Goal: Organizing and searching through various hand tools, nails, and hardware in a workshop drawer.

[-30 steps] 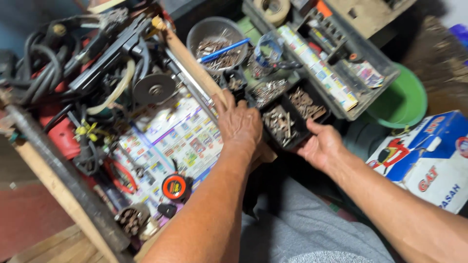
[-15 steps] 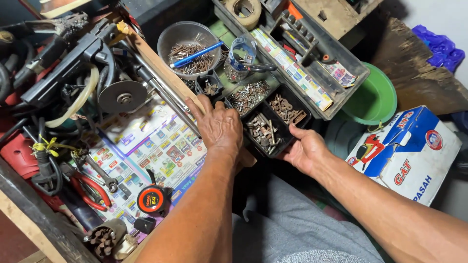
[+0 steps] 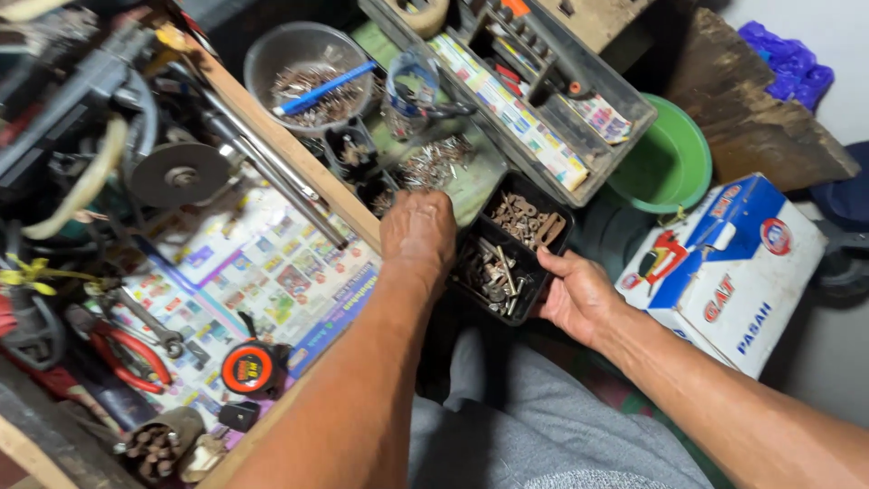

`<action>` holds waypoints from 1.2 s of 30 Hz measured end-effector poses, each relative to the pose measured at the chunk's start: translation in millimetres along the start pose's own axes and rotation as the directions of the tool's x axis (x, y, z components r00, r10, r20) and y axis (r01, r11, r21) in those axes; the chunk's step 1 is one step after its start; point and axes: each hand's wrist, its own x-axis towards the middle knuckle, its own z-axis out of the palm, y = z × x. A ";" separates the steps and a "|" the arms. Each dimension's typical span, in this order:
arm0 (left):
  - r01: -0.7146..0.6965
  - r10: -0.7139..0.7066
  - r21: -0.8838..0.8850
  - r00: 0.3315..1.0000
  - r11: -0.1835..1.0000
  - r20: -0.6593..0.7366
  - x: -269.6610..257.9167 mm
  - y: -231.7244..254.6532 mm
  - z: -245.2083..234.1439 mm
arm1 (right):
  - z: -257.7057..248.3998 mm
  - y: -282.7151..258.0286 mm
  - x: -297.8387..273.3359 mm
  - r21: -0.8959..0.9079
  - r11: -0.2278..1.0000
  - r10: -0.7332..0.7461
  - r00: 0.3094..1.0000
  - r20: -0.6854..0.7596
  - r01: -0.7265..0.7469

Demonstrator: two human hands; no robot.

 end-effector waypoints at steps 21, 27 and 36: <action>-0.222 0.227 0.338 0.974 0.915 0.024 34.4 32.5 74.6 | -63.1 -20.9 -42.0 -0.124 0.990 -0.078 0.996 -0.049 0.071; 0.290 -0.285 -0.095 0.957 0.952 0.057 50.6 61.4 75.8 | -66.0 -29.6 -44.2 -0.140 0.987 -0.082 0.997 -0.009 0.080; 0.573 -0.536 -0.397 0.817 0.717 0.212 71.5 82.8 65.9 | -81.2 -31.5 -44.6 -0.145 0.982 -0.111 0.993 0.046 0.117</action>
